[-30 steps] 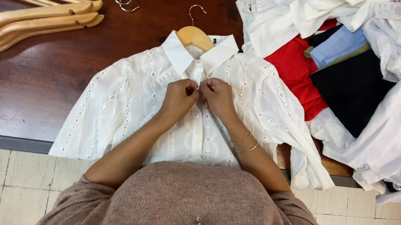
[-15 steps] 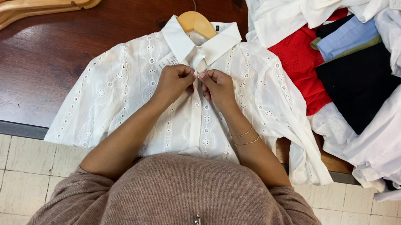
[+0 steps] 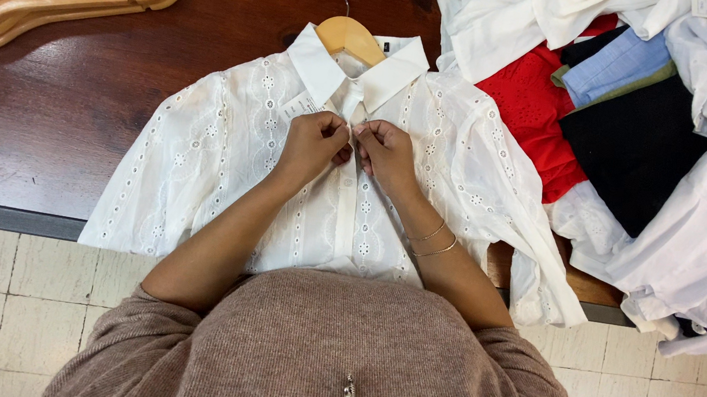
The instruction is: The person picks up shirts from a pile on a table, buttons the top collars, places each shirt onto a wooden hanger, and hangs the hangers on a clothing rack one at a time.
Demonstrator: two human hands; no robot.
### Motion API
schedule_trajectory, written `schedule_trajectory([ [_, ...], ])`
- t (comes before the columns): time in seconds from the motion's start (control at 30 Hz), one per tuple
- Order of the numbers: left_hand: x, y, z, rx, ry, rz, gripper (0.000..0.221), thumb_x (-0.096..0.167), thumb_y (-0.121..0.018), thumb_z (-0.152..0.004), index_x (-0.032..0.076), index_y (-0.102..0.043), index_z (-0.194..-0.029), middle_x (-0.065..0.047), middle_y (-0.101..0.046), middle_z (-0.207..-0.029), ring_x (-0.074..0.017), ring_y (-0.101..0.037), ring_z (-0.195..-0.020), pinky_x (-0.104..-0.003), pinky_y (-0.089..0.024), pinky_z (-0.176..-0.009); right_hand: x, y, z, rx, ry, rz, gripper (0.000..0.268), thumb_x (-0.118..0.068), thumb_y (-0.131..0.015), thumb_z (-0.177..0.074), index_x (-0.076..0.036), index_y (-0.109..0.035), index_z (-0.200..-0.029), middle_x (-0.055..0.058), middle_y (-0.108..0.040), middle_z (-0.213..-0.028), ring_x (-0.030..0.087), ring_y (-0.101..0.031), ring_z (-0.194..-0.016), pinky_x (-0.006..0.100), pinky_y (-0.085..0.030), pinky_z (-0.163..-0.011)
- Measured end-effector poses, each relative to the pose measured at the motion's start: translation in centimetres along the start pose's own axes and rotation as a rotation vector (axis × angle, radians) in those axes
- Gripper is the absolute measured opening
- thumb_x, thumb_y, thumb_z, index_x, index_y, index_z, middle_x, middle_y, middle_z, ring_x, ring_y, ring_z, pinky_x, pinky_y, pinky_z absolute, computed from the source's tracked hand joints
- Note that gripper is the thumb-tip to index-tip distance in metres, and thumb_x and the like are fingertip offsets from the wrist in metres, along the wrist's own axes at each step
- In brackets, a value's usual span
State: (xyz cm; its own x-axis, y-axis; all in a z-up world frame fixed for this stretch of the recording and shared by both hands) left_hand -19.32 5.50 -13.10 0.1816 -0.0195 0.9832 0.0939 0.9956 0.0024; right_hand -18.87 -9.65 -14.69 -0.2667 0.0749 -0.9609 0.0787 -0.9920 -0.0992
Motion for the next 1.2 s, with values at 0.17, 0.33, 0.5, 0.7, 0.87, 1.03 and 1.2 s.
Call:
schedule_trajectory([
  [0.17,1.8,0.2,0.5,0.02,0.009,-0.006,0.014,-0.002,-0.058,-0.093,-0.003,-0.071,-0.089,-0.018,-0.071,-0.07,-0.0224,-0.072,-0.055,-0.03,-0.062,-0.05,0.2,0.3,-0.2,0.0,-0.011,-0.021,0.016,-0.014,-0.066,-0.101,0.0,-0.067,-0.096,0.007,-0.05,-0.058,0.012,-0.049,-0.032,0.022,-0.035,-0.03],
  [0.33,1.7,0.1,0.6,0.016,0.047,0.091,0.015,-0.007,-0.054,-0.092,-0.006,-0.069,-0.091,-0.02,-0.07,-0.074,-0.0241,-0.073,-0.06,-0.032,-0.065,-0.054,0.0,0.4,0.0,0.0,-0.002,0.012,0.016,-0.014,-0.066,-0.1,0.001,-0.068,-0.097,0.008,-0.052,-0.058,0.012,-0.05,-0.033,0.022,-0.036,-0.03],
  [0.5,1.8,0.2,0.6,0.012,-0.05,-0.05,0.003,-0.002,-0.071,-0.087,-0.004,-0.069,-0.087,-0.016,-0.069,-0.071,-0.0212,-0.071,-0.055,-0.029,-0.062,-0.048,-0.5,0.4,0.5,0.017,0.007,0.141,0.015,-0.011,-0.064,-0.101,0.001,-0.071,-0.097,0.009,-0.058,-0.059,0.014,-0.058,-0.037,0.022,-0.042,-0.032],
  [0.7,2.5,0.0,0.9,0.047,-0.16,-0.331,0.014,0.005,-0.078,-0.085,-0.004,-0.069,-0.085,-0.022,-0.068,-0.073,-0.033,-0.071,-0.067,-0.037,-0.057,-0.055,-1.7,0.0,0.8,-0.006,0.046,0.208,0.023,-0.012,-0.058,-0.104,-0.001,-0.074,-0.091,0.009,-0.06,-0.056,0.016,-0.062,-0.038,0.023,-0.049,-0.032],
  [0.87,1.8,-0.1,0.4,0.036,-0.208,-0.399,0.011,0.003,-0.077,-0.083,-0.003,-0.068,-0.085,-0.02,-0.066,-0.074,-0.0329,-0.069,-0.067,-0.038,-0.055,-0.055,-4.0,-0.6,1.7,-0.064,0.118,0.301,0.021,-0.02,-0.066,-0.102,-0.001,-0.075,-0.096,0.009,-0.06,-0.059,0.015,-0.063,-0.043,0.024,-0.051,-0.038],
  [1.03,1.8,-0.3,0.4,0.018,-0.238,-0.362,0.011,0.002,-0.077,-0.082,-0.002,-0.068,-0.085,-0.02,-0.066,-0.075,-0.033,-0.069,-0.07,-0.039,-0.055,-0.058,-3.5,0.2,0.6,-0.03,0.292,0.517,0.023,-0.024,-0.068,-0.103,-0.01,-0.077,-0.088,0.009,-0.063,-0.06,0.011,-0.056,-0.06,0.031,-0.047,-0.058],
  [1.2,2.0,-0.3,0.6,-0.026,-0.172,-0.231,0.009,-0.001,-0.076,-0.085,-0.003,-0.067,-0.087,-0.016,-0.067,-0.07,-0.0224,-0.068,-0.056,-0.031,-0.055,-0.048,-4.4,-0.3,1.2,-0.03,0.344,0.558,0.023,-0.017,-0.058,-0.108,0.0,-0.07,-0.098,0.023,-0.066,-0.074,0.029,-0.063,-0.072,0.044,-0.05,-0.072],
])
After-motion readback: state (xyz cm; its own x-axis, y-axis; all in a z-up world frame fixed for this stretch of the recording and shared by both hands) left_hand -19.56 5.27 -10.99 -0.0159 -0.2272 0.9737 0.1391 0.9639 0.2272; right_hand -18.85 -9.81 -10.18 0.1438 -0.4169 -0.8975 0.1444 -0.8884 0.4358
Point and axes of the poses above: each hand's wrist, its own z-axis away from the middle knuckle, its own y-axis out of the back of the hand, x = y × z, the point moved 5 cm from there along -z, towards the middle knuckle
